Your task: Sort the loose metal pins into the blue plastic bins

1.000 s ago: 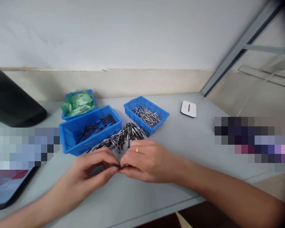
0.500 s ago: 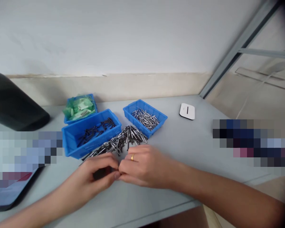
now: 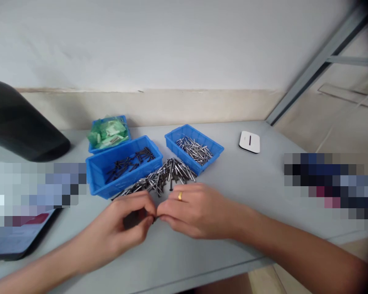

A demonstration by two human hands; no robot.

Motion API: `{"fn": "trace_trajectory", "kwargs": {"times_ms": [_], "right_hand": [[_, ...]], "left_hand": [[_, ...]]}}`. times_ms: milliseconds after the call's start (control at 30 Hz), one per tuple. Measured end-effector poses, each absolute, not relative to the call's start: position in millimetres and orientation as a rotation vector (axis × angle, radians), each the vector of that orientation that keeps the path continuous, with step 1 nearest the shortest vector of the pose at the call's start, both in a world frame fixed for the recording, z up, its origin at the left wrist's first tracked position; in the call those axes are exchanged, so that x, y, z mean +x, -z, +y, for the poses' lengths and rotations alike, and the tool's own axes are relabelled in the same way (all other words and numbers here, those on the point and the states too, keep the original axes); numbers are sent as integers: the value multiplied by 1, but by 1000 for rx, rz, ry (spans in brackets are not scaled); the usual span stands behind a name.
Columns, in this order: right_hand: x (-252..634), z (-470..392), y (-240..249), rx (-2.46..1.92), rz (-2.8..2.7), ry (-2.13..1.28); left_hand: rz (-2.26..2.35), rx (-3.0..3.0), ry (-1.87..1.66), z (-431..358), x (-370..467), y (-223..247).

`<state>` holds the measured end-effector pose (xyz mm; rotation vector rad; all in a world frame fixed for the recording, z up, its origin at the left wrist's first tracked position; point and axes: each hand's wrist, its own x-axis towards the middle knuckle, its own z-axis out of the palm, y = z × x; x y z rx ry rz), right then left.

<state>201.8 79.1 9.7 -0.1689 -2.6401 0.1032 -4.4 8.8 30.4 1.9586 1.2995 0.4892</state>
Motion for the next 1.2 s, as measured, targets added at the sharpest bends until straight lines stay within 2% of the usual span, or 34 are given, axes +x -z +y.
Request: {"fn": "trace_trajectory", "kwargs": {"times_ms": [467,1200], "right_hand": [[202,76,-13,-352,-2581,-202],[199,81,-10,-326,-2604,-200]], "left_hand": [[1347,2135,-677,10,-7,-25],[1304,2132,-860,8,-11,-14]]}}
